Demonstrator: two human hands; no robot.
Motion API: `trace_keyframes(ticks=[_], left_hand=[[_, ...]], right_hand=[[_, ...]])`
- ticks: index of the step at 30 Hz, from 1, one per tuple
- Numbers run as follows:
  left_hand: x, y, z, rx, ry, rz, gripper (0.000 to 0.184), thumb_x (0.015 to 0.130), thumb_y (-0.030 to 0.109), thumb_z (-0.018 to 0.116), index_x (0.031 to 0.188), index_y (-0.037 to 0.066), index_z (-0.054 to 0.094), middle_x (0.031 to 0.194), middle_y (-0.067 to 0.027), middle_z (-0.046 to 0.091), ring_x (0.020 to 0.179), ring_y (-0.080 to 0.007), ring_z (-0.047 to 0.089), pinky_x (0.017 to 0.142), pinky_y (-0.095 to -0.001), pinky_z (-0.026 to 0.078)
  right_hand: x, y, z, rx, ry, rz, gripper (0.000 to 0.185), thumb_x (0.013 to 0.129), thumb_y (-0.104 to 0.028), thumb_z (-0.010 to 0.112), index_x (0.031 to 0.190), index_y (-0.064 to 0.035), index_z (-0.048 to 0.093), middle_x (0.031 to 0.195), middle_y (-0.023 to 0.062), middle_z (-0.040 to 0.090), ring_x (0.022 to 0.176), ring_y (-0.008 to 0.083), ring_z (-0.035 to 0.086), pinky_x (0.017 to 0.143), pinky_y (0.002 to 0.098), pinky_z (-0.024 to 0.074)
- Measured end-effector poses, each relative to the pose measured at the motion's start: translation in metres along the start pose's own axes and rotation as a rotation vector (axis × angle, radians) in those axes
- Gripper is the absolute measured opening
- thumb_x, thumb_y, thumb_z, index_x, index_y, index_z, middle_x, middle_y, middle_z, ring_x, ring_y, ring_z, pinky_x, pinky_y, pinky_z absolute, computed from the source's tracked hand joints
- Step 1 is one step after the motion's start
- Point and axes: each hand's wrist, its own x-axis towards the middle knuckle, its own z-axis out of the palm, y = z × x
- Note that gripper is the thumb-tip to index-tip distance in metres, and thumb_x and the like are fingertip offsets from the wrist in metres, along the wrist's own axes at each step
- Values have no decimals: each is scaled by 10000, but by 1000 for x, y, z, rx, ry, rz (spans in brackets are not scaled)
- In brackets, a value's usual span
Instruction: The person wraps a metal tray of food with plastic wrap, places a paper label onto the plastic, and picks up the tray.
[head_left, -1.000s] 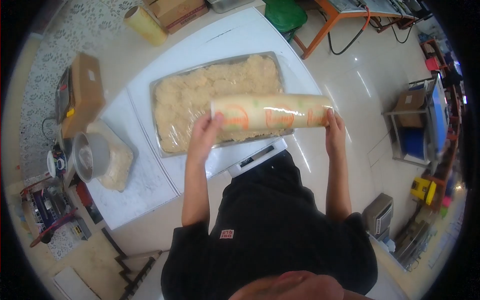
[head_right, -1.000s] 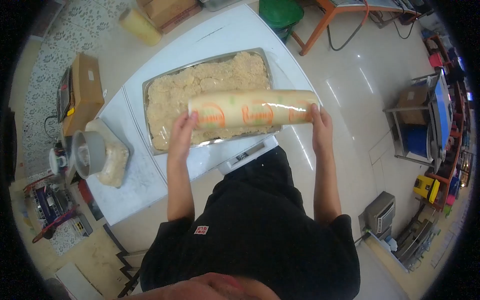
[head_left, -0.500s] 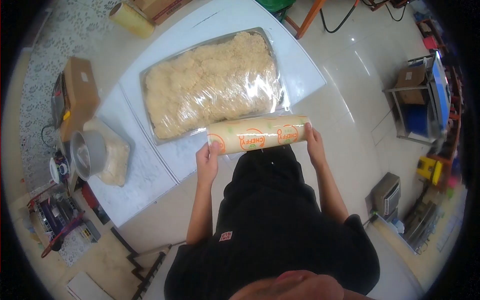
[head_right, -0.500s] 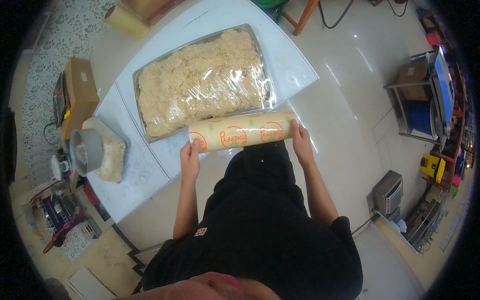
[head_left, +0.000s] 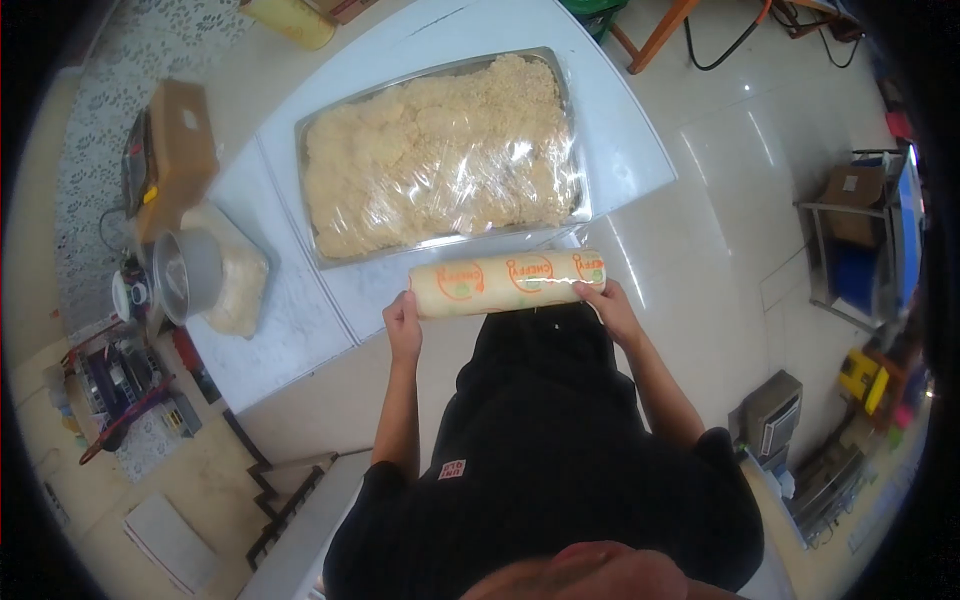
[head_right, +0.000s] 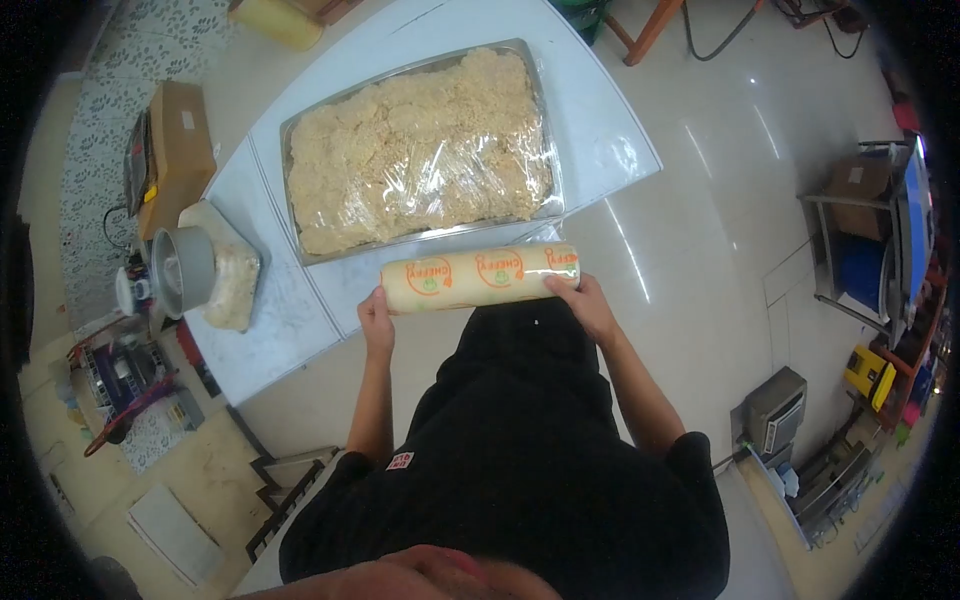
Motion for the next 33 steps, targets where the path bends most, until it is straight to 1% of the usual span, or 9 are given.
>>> trace_keyframes(ticks=[4,10,16,20,24,25,28,29,33], left_hand=[[15,-21,17,178,82,28,365,1044,223,441,833,-40,580,741,-42,548,713,-125,463,668,-289,414],[36,-26,67,-180,456,-73,340,1057,276,430,953,-6,587,865,-20,594,766,-108,505,722,-267,439],[58,-3,91,-396,504,-187,353,1051,288,444,838,23,537,790,-8,548,754,-88,480,688,-275,431],[86,-5,104,-373,514,-139,370,1042,299,467,821,6,508,745,-21,495,734,-99,436,666,-278,412],[110,-1,94,-226,458,-101,397,1022,306,512,778,-4,461,678,-39,427,683,-111,381,601,-294,375],[112,-1,88,-180,422,-122,400,1018,304,522,768,-1,455,666,-35,424,669,-109,379,585,-297,369],[114,5,76,-137,367,-137,390,1008,296,545,769,-2,467,637,-23,415,635,-103,375,547,-300,353],[110,7,76,-136,360,-134,385,1005,294,552,775,-5,476,629,-19,412,625,-102,374,536,-301,347],[89,14,85,-260,437,-110,353,1005,286,549,832,-22,528,651,-38,464,633,-99,405,550,-296,368]], right_hand=[[39,14,16,82,177,-178,363,882,-94,714,1200,29,588,1093,86,662,995,147,618,900,304,485],[64,-12,25,57,217,-267,363,855,-64,733,1168,16,566,1046,79,657,961,146,621,863,293,495],[80,-16,19,75,199,-286,369,870,-37,702,1206,16,559,1085,88,648,1024,155,601,910,299,473],[126,-54,13,-12,163,-364,376,903,-125,687,1222,15,547,1103,81,638,1029,152,583,921,302,452],[147,-85,10,-524,246,-316,413,919,-245,693,1177,40,543,1012,96,656,982,171,589,905,312,445],[141,-94,10,-661,226,-252,513,907,-260,699,1261,55,501,1139,181,603,1068,267,570,962,377,431],[121,-111,47,-1143,496,-841,589,895,-211,692,1366,42,445,1332,258,459,1245,370,463,1053,440,376],[113,-120,60,-1145,455,-832,661,881,-158,687,1447,-4,384,1472,289,291,1363,460,315,1108,490,321],[110,-136,113,-1208,303,-952,653,887,-160,660,1469,-57,381,1527,270,261,1406,455,268,1140,519,249]])
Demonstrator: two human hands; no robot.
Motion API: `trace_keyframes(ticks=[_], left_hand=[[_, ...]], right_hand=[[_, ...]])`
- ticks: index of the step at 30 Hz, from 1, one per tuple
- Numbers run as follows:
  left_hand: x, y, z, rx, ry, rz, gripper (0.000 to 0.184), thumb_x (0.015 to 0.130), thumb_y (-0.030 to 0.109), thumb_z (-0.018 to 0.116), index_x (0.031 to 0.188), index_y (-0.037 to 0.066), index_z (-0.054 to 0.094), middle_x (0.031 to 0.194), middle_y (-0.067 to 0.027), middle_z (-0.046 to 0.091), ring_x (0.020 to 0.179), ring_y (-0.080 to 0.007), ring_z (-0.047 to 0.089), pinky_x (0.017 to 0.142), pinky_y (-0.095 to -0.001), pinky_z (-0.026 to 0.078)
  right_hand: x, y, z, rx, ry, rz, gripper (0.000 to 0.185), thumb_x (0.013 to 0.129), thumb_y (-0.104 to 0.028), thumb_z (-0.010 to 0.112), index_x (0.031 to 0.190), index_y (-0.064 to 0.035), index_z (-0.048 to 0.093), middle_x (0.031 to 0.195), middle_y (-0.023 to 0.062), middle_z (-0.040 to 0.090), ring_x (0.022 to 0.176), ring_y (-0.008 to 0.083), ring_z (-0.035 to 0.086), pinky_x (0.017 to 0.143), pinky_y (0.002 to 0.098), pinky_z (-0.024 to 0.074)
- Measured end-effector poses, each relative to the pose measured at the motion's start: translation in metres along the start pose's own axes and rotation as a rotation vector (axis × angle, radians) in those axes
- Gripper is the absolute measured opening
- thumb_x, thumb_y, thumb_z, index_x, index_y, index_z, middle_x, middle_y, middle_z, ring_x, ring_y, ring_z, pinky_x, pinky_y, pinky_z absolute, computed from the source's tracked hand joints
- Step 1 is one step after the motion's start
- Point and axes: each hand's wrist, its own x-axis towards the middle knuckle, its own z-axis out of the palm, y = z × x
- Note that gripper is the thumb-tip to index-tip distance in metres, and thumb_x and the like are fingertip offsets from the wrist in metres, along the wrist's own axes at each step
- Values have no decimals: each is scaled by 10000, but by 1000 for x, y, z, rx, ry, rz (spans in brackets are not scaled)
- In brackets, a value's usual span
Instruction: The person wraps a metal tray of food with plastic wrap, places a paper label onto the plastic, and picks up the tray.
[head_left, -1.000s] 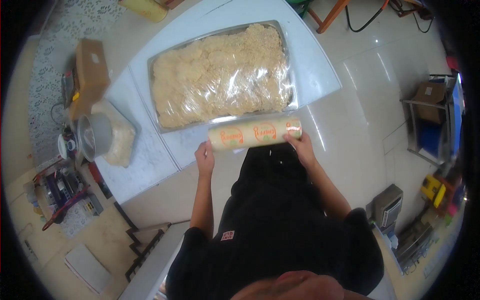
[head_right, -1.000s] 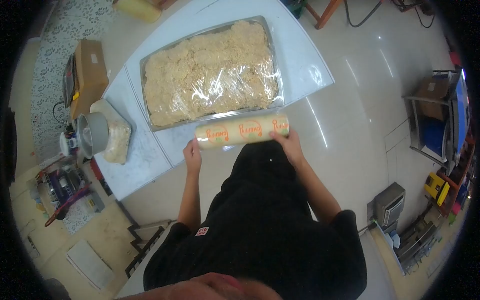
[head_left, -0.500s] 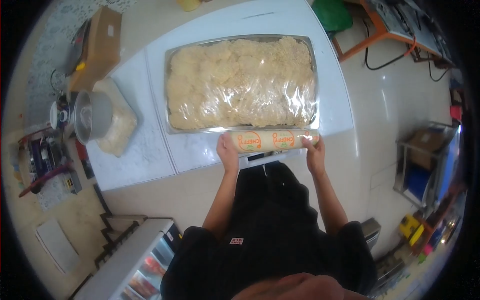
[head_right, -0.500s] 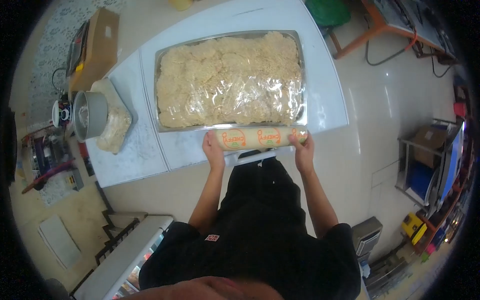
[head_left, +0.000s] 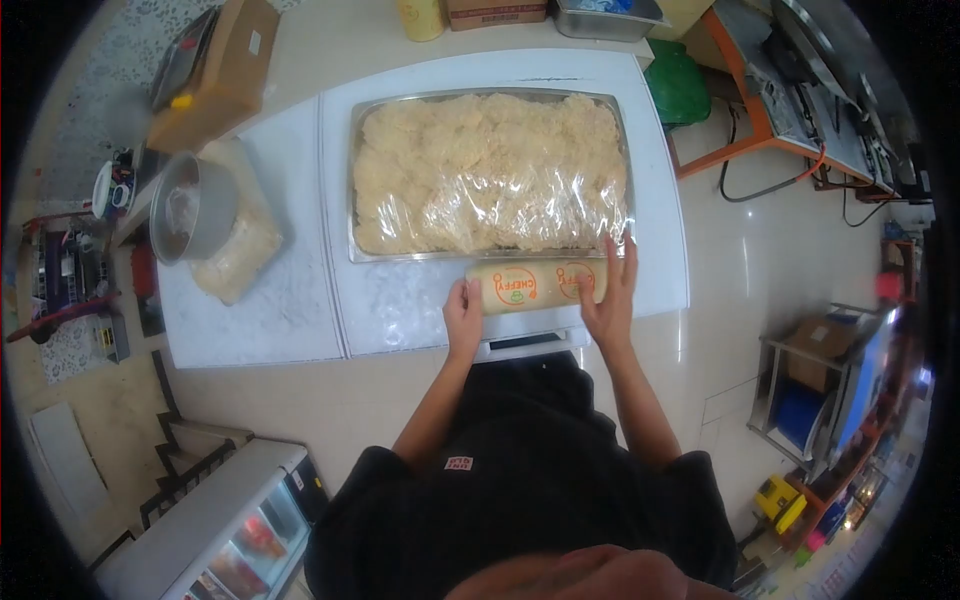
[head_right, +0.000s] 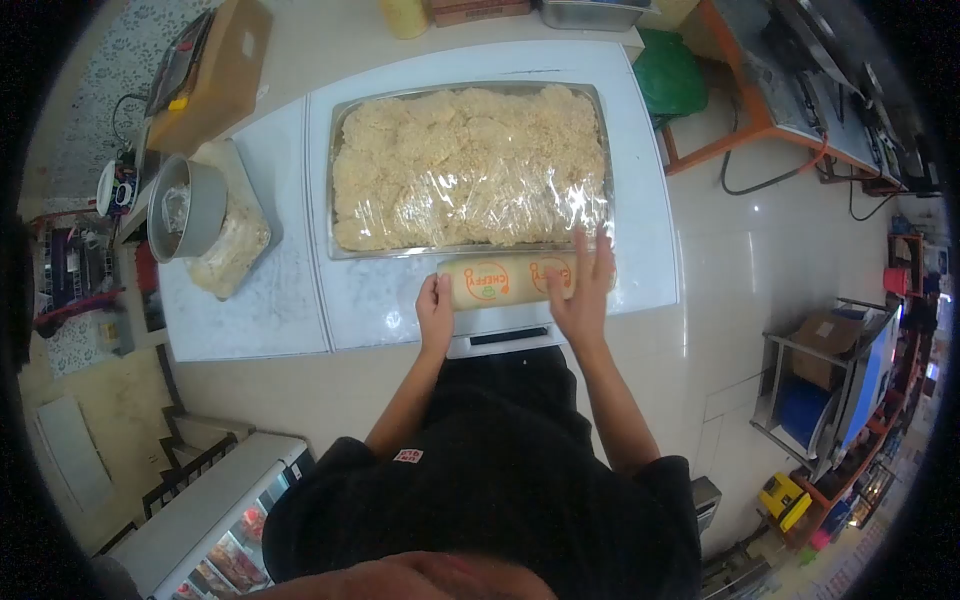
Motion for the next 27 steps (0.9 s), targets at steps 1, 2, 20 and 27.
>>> trace_keyframes(ticks=[1,2,20,27], left_hand=[[-2,-1,1,5,16,16,348,1005,283,548,848,-27,540,657,-44,479,636,-98,413,554,-295,375],[-3,-1,5,6,38,28,343,1006,280,547,863,-32,551,663,-49,495,638,-96,420,559,-295,381],[21,-1,5,-72,-15,-128,260,1003,243,563,1052,-8,609,853,-33,620,802,-90,553,723,-259,465],[18,-2,-32,-197,-1,-268,174,983,210,592,978,36,579,861,-22,612,808,-98,572,714,-254,461]], right_hand=[[14,-9,2,27,-13,-38,657,888,-180,656,1474,-74,379,1537,270,252,1409,469,253,1146,548,218],[28,-12,5,53,-32,-81,660,888,-199,652,1479,-92,378,1546,269,243,1413,482,238,1152,577,186],[67,43,39,195,-209,-134,539,898,-144,605,1416,-76,476,1532,239,309,1417,429,286,1164,517,183],[51,117,8,296,31,502,367,968,-155,545,1309,-21,524,1364,195,459,1175,324,516,990,409,433]])
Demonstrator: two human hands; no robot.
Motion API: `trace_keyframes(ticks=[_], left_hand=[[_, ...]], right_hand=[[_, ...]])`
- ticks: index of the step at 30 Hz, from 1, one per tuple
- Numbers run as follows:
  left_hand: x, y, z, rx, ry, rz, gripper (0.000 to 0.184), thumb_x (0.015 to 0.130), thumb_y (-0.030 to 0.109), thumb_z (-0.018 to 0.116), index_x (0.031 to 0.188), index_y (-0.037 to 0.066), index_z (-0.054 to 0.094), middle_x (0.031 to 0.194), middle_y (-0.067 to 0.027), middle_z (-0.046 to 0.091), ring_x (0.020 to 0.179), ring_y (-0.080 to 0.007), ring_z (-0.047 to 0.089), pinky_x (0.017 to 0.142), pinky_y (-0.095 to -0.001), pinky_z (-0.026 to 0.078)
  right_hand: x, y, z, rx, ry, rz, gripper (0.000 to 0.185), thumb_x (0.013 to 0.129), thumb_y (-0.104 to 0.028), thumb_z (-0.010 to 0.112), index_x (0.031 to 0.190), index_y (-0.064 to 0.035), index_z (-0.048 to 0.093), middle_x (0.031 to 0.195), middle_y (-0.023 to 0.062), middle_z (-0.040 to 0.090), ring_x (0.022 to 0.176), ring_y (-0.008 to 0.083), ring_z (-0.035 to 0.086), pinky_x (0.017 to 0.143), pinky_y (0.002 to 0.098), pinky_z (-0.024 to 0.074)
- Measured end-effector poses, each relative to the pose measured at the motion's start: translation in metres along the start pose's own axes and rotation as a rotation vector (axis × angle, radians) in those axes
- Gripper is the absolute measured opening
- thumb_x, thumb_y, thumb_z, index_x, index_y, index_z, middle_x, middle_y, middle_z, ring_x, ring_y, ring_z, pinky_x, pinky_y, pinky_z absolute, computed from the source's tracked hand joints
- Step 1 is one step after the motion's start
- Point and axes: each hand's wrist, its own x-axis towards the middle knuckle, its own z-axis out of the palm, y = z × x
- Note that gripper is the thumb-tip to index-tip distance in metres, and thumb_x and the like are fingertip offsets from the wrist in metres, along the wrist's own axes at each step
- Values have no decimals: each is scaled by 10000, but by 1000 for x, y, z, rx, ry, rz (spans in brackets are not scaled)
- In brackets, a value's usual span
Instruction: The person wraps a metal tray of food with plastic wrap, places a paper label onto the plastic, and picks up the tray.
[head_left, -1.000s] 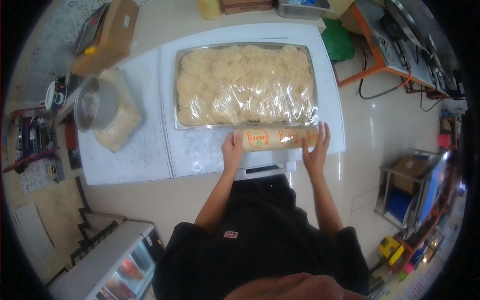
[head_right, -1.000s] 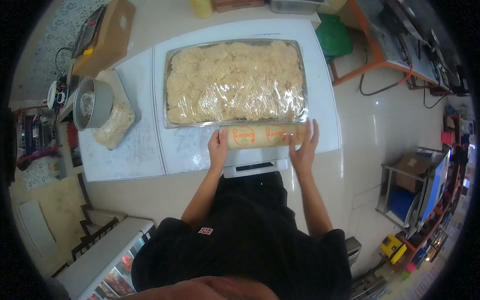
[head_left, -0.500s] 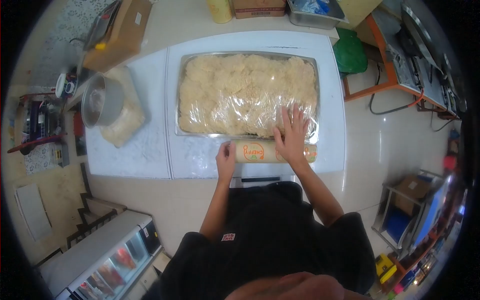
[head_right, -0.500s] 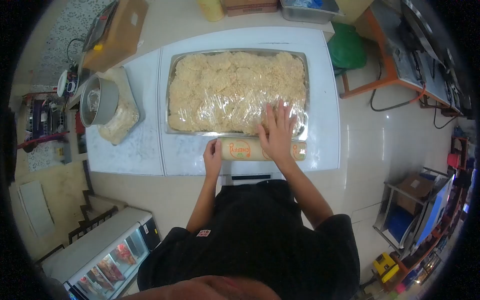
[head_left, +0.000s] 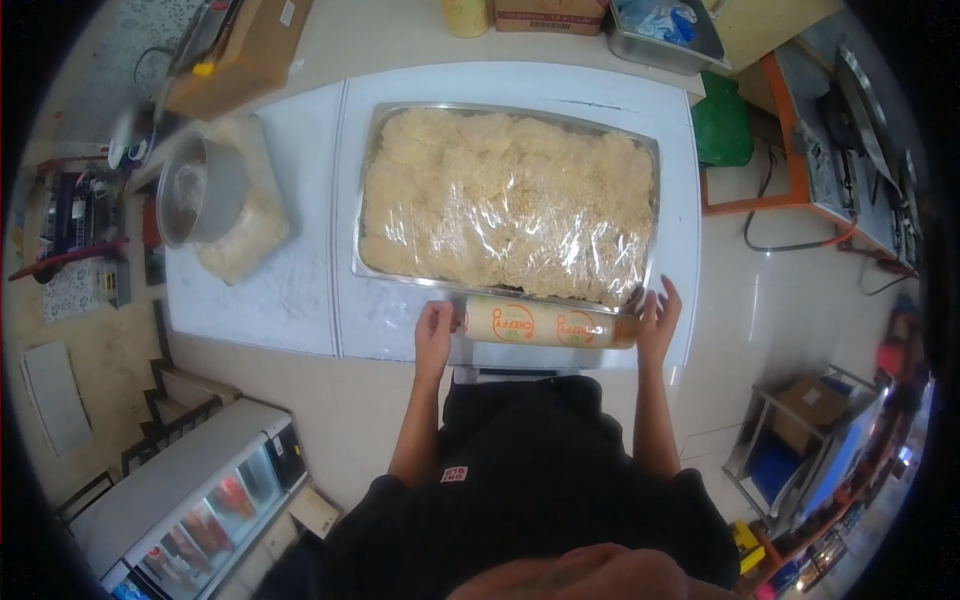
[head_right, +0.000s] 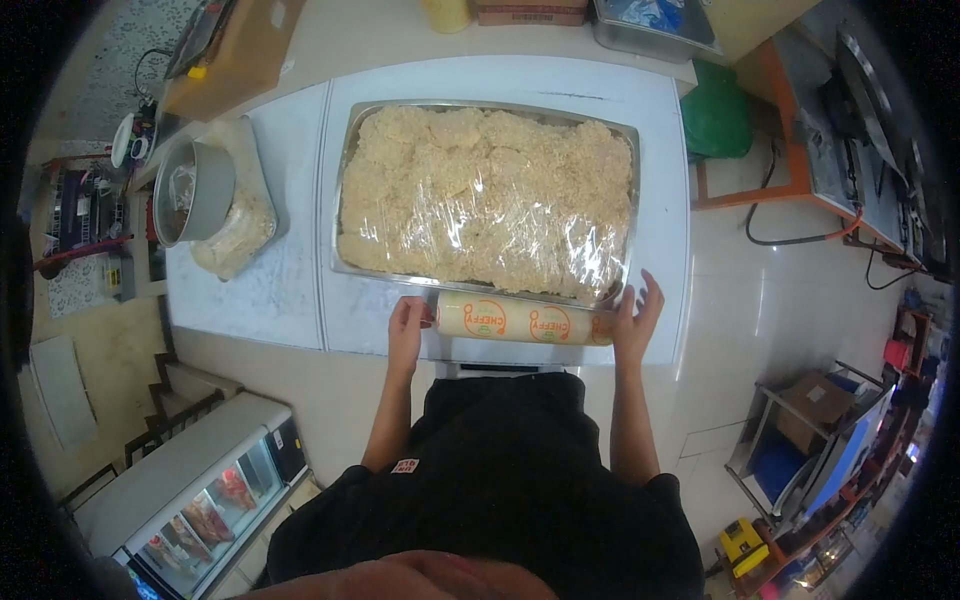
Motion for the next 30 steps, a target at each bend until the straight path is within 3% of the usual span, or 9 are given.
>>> trace_keyframes(ticks=[2,5,7,9,15,22,24,25,30], left_hand=[[-8,14,7,165,-88,36,152,973,197,605,985,47,581,859,-18,608,796,-108,577,703,-260,458],[-14,38,12,267,34,104,136,967,185,609,1003,57,579,869,-15,603,817,-117,579,701,-267,458],[2,45,-9,312,227,190,133,968,180,603,1014,60,571,914,-28,612,876,-122,581,740,-272,468],[23,75,-27,363,396,327,162,970,168,592,1073,46,563,1001,-53,601,951,-130,565,777,-283,464],[150,114,-63,512,439,354,528,982,305,561,1382,-23,459,1303,-157,564,1200,-256,533,1001,-352,437],[229,139,-84,429,56,64,437,1012,347,494,1143,-44,638,1004,-81,678,897,-154,603,828,-295,479],[226,133,-79,308,65,116,413,1032,318,461,1027,-47,652,901,-59,661,831,-124,573,770,-289,469],[219,138,-75,289,84,81,410,1036,306,454,1017,-52,652,889,-56,656,825,-118,568,760,-283,468],[187,106,-87,16,235,-93,402,1042,302,453,978,-40,654,883,-51,649,807,-114,567,729,-274,471]], right_hand=[[-7,24,-4,32,-46,98,332,982,-180,542,1275,-24,548,1265,159,528,1075,260,554,925,370,464],[-15,34,-11,140,-119,200,292,1001,-205,531,1216,-14,581,1099,103,603,945,185,586,843,320,489],[-10,33,-8,229,-109,195,278,1019,-223,512,1152,1,609,952,58,635,819,134,576,757,278,488],[-1,15,-10,267,-147,201,288,1020,-236,512,1151,1,610,947,58,630,806,127,563,737,269,479],[42,-1,5,199,-220,151,304,1022,-278,497,1070,-6,623,857,20,593,728,84,499,650,243,427],[110,-27,41,191,-158,174,298,1024,-258,466,964,-8,616,769,-4,531,693,93,468,625,295,420],[133,-24,59,171,-130,130,308,1029,-260,460,952,-7,619,783,-3,549,705,95,480,637,300,431],[140,-30,66,342,-139,248,284,1030,-228,452,947,-8,611,817,14,567,727,100,503,678,281,447],[187,-79,85,107,-229,127,313,1026,-245,482,965,26,626,849,27,621,764,97,537,699,272,462]])
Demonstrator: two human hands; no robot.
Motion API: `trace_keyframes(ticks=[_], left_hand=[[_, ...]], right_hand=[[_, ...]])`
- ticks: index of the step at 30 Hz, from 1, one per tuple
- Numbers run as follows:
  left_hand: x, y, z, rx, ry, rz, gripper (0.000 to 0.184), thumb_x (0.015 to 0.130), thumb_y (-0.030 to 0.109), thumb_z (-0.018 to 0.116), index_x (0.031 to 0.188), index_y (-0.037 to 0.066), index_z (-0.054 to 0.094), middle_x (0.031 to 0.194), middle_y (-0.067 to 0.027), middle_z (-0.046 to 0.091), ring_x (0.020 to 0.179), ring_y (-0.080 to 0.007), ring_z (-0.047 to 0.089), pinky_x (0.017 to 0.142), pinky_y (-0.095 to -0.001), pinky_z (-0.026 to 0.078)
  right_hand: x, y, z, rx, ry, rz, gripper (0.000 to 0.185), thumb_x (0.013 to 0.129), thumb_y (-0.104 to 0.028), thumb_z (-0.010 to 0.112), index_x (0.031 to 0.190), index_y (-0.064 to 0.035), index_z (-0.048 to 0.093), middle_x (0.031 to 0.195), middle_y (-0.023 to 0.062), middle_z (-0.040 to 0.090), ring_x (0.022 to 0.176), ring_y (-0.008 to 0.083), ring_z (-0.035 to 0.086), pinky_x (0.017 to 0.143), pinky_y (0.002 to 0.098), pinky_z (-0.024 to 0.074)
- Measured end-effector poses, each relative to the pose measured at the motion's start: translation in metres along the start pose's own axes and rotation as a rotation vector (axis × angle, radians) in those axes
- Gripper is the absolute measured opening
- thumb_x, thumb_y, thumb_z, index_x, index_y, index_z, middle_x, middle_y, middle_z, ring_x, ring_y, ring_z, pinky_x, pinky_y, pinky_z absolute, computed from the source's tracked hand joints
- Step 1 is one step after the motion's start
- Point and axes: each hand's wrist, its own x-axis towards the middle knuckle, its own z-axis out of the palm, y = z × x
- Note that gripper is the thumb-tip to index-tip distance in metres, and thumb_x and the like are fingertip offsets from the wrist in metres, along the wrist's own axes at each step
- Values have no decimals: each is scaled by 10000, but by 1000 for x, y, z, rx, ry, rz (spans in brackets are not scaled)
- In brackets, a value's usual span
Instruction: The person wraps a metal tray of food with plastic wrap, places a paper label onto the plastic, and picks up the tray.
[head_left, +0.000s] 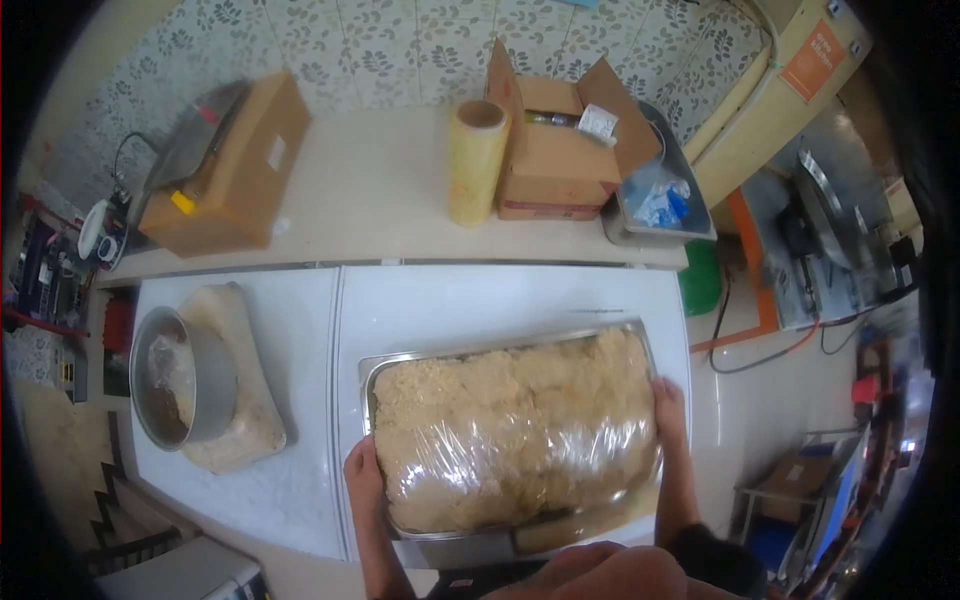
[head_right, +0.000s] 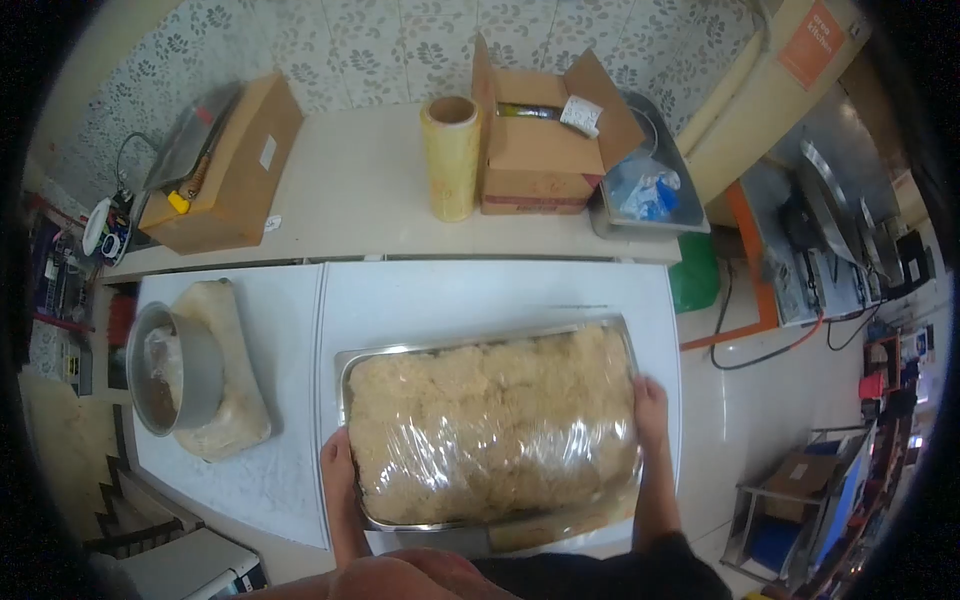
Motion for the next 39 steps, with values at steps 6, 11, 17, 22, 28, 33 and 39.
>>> trace_keyframes(ticks=[6,11,17,22,28,33,39], left_hand=[[-30,88,-30,-177,122,148,361,1032,302,481,1083,-28,620,965,-71,653,844,-142,591,749,-298,487],[-61,229,-66,-266,265,591,445,1022,331,494,1244,-48,564,1181,-137,621,1057,-213,604,881,-332,497],[-155,311,-110,-344,415,907,508,1026,386,474,1297,-41,521,1245,-143,596,1083,-222,604,907,-341,497],[-202,212,-139,-383,306,826,418,1041,292,458,1274,-49,523,1180,-135,619,1034,-195,604,901,-326,485],[-231,-27,-126,-38,284,436,334,1042,267,460,1041,-24,623,1016,-63,642,911,-119,566,831,-284,459],[-237,-109,-109,-65,174,79,336,1040,280,472,952,-6,625,880,-3,610,827,-91,542,746,-260,458],[-213,-147,-86,-65,175,77,364,1036,314,480,942,-7,625,836,4,606,752,-91,521,702,-262,456]], right_hand=[[57,-113,41,-14,-68,-219,345,973,-280,534,958,42,656,780,49,642,777,132,559,723,310,464],[51,-270,50,378,-40,-537,311,975,-295,579,1019,-1,670,878,-13,652,785,76,557,715,250,455],[2,-379,-1,892,-223,-704,287,980,-238,591,1150,-10,627,1034,43,684,898,139,642,830,286,516],[-66,-297,-23,753,-231,-622,261,1000,-233,554,1086,-2,640,991,25,655,876,96,592,791,267,477],[-112,-45,-31,362,-97,-394,279,979,-210,561,729,-99,506,705,-74,418,666,46,360,576,243,310],[-149,63,-33,244,-77,-74,280,980,-198,553,728,-79,527,673,-76,435,628,40,371,547,242,304],[-147,116,-64,205,-110,125,294,998,-237,544,791,-35,594,729,-50,521,681,67,457,607,228,380]])
